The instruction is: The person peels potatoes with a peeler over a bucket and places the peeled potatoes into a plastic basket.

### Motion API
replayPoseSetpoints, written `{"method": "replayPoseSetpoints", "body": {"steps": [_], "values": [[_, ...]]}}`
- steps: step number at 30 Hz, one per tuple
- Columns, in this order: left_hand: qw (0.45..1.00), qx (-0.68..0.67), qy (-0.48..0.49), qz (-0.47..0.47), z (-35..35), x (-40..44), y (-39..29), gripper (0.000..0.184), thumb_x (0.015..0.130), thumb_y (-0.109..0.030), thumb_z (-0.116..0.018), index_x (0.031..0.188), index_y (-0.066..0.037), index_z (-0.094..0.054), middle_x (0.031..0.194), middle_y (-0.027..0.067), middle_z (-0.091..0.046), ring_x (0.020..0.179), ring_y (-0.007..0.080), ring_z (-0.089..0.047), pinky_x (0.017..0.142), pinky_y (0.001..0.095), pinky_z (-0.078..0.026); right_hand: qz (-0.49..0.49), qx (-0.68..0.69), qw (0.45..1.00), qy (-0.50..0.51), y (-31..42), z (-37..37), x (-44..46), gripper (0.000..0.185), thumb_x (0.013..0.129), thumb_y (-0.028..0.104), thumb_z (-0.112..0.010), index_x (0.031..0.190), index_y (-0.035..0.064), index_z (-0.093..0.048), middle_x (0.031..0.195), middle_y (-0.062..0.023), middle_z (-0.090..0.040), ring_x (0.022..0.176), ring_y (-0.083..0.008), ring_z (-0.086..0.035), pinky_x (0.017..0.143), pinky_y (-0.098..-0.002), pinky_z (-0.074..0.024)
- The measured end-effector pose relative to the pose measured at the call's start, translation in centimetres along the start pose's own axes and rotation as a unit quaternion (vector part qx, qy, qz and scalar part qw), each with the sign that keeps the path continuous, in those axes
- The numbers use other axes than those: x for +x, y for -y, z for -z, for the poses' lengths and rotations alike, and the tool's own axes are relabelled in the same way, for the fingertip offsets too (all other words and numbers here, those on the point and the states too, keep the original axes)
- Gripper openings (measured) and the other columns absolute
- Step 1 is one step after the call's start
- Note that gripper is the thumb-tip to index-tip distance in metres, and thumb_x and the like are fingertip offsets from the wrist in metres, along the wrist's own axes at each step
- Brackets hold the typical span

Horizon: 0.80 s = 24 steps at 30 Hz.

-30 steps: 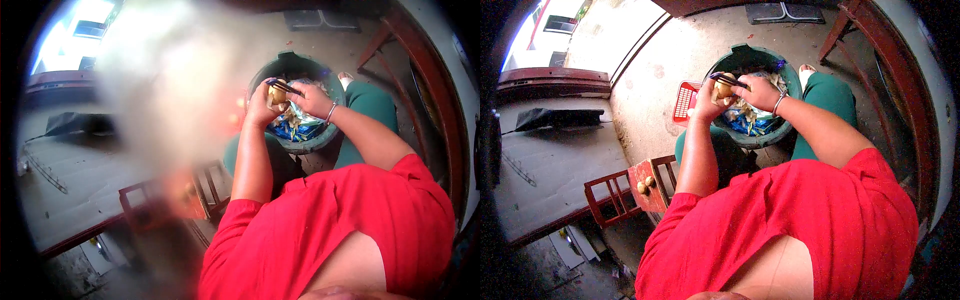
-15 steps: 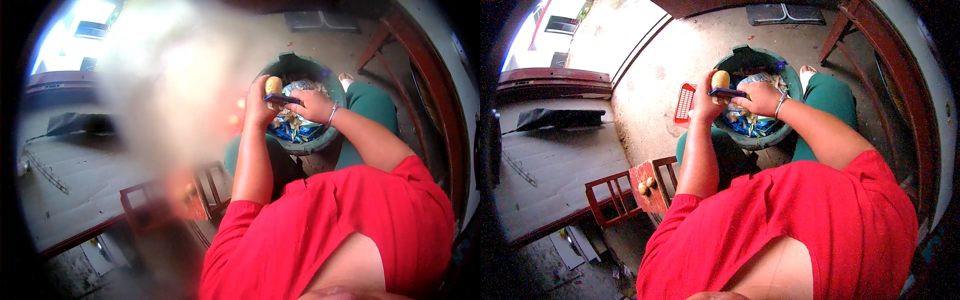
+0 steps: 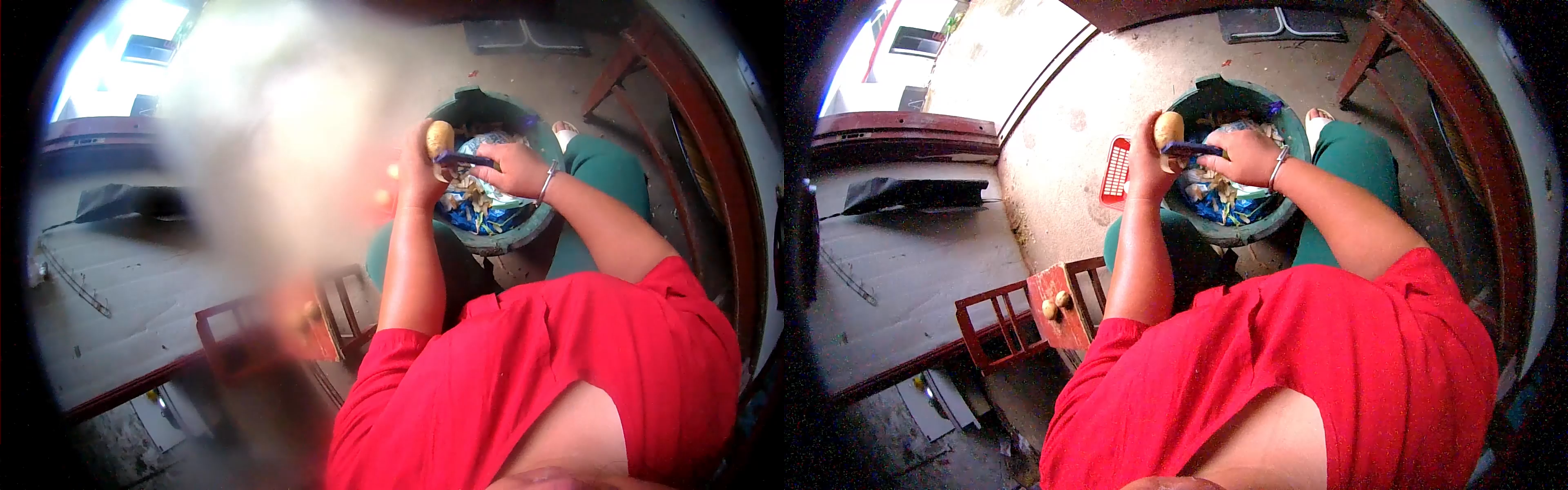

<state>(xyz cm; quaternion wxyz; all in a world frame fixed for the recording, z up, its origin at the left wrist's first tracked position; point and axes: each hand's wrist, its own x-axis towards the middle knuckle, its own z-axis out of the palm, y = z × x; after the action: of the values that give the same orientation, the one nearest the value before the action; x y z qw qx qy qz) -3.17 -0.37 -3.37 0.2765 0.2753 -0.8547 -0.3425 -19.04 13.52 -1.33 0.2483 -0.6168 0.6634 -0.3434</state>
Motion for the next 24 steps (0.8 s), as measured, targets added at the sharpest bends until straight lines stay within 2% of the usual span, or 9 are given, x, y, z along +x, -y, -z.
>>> {"method": "replayPoseSetpoints", "body": {"steps": [4,6,12,17,19,20,22,23,24], "values": [[0.999,-0.028,-0.010,0.032,-0.2,0.1,-0.2,0.079,0.061,0.005,-0.074,0.132,-0.006,-0.041,0.119,0.0127,-0.056,0.111,0.0231,-0.055,0.095,0.0327,-0.046,0.039,0.012,0.998,0.038,0.0,0.0,-0.2,0.033,0.087,0.039,-0.059,0.095,0.0074,-0.063,0.083,-0.0189,-0.064,0.080,-0.0374,-0.063,0.070,-0.0430,-0.0487],[0.991,-0.077,-0.009,0.107,0.0,0.3,-0.9,0.079,0.059,0.003,-0.077,0.130,-0.007,-0.044,0.116,0.0126,-0.057,0.108,0.0232,-0.057,0.093,0.0324,-0.047,0.043,0.027,0.997,0.061,0.0,0.1,-0.2,0.033,0.087,0.038,-0.059,0.099,0.0078,-0.064,0.085,-0.0193,-0.065,0.081,-0.0373,-0.063,0.071,-0.0419,-0.0489],[0.998,-0.009,-0.022,0.054,0.3,0.4,-1.4,0.079,0.059,0.005,-0.078,0.130,-0.006,-0.044,0.114,0.0126,-0.059,0.104,0.0223,-0.059,0.088,0.0311,-0.050,0.003,0.060,0.998,0.023,-0.5,-0.2,-0.1,0.033,0.088,0.038,-0.059,0.094,0.0060,-0.062,0.081,-0.0195,-0.064,0.079,-0.0377,-0.062,0.068,-0.0420,-0.0479],[0.995,-0.039,0.016,0.088,-0.6,0.2,0.5,0.080,0.058,0.003,-0.079,0.129,-0.006,-0.044,0.113,0.0126,-0.060,0.099,0.0205,-0.061,0.083,0.0304,-0.052,-0.015,0.053,0.998,-0.011,0.1,-0.3,0.0,0.035,0.089,0.040,-0.057,0.092,0.0058,-0.059,0.081,-0.0198,-0.062,0.079,-0.0386,-0.061,0.067,-0.0432,-0.0473],[0.994,-0.052,0.034,0.091,-0.6,0.4,0.0,0.080,0.058,0.003,-0.079,0.129,-0.007,-0.045,0.112,0.0122,-0.061,0.098,0.0198,-0.062,0.082,0.0300,-0.053,0.012,0.042,0.998,-0.036,0.5,-0.3,0.0,0.034,0.090,0.040,-0.056,0.091,0.0061,-0.058,0.081,-0.0198,-0.061,0.079,-0.0392,-0.060,0.067,-0.0441,-0.0468],[0.994,-0.030,0.038,0.094,-0.7,0.2,-0.4,0.073,0.058,-0.005,-0.078,0.124,-0.006,-0.049,0.112,0.0154,-0.060,0.101,0.0279,-0.060,0.086,0.0355,-0.050,0.011,0.042,0.998,-0.036,0.4,-0.5,0.0,0.034,0.090,0.040,-0.056,0.091,0.0061,-0.058,0.081,-0.0198,-0.061,0.079,-0.0392,-0.060,0.067,-0.0441,-0.0468],[0.994,-0.010,0.043,0.097,-0.7,0.1,-0.7,0.067,0.058,-0.013,-0.077,0.120,-0.006,-0.053,0.111,0.0186,-0.059,0.104,0.0359,-0.057,0.090,0.0409,-0.047,0.022,0.028,0.999,-0.036,0.4,-0.8,0.1,0.032,0.091,0.038,-0.055,0.088,0.0059,-0.056,0.080,-0.0194,-0.061,0.079,-0.0398,-0.060,0.066,-0.0451,-0.0464],[0.996,0.005,0.049,0.074,-0.7,0.1,-0.8,0.069,0.059,-0.006,-0.077,0.123,-0.006,-0.050,0.107,0.0138,-0.062,0.099,0.0268,-0.060,0.084,0.0346,-0.050,0.014,0.026,0.999,-0.026,0.4,-0.8,0.1,0.032,0.091,0.037,-0.054,0.087,0.0058,-0.055,0.080,-0.0193,-0.061,0.080,-0.0401,-0.060,0.067,-0.0465,-0.0462],[0.997,0.012,0.052,0.063,-0.8,0.0,-0.6,0.071,0.060,-0.002,-0.078,0.125,-0.006,-0.048,0.105,0.0114,-0.063,0.096,0.0222,-0.062,0.082,0.0314,-0.051,0.013,0.026,0.999,-0.027,0.5,-0.9,0.1,0.032,0.091,0.037,-0.054,0.087,0.0058,-0.055,0.080,-0.0193,-0.061,0.080,-0.0401,-0.060,0.067,-0.0465,-0.0462]]}}
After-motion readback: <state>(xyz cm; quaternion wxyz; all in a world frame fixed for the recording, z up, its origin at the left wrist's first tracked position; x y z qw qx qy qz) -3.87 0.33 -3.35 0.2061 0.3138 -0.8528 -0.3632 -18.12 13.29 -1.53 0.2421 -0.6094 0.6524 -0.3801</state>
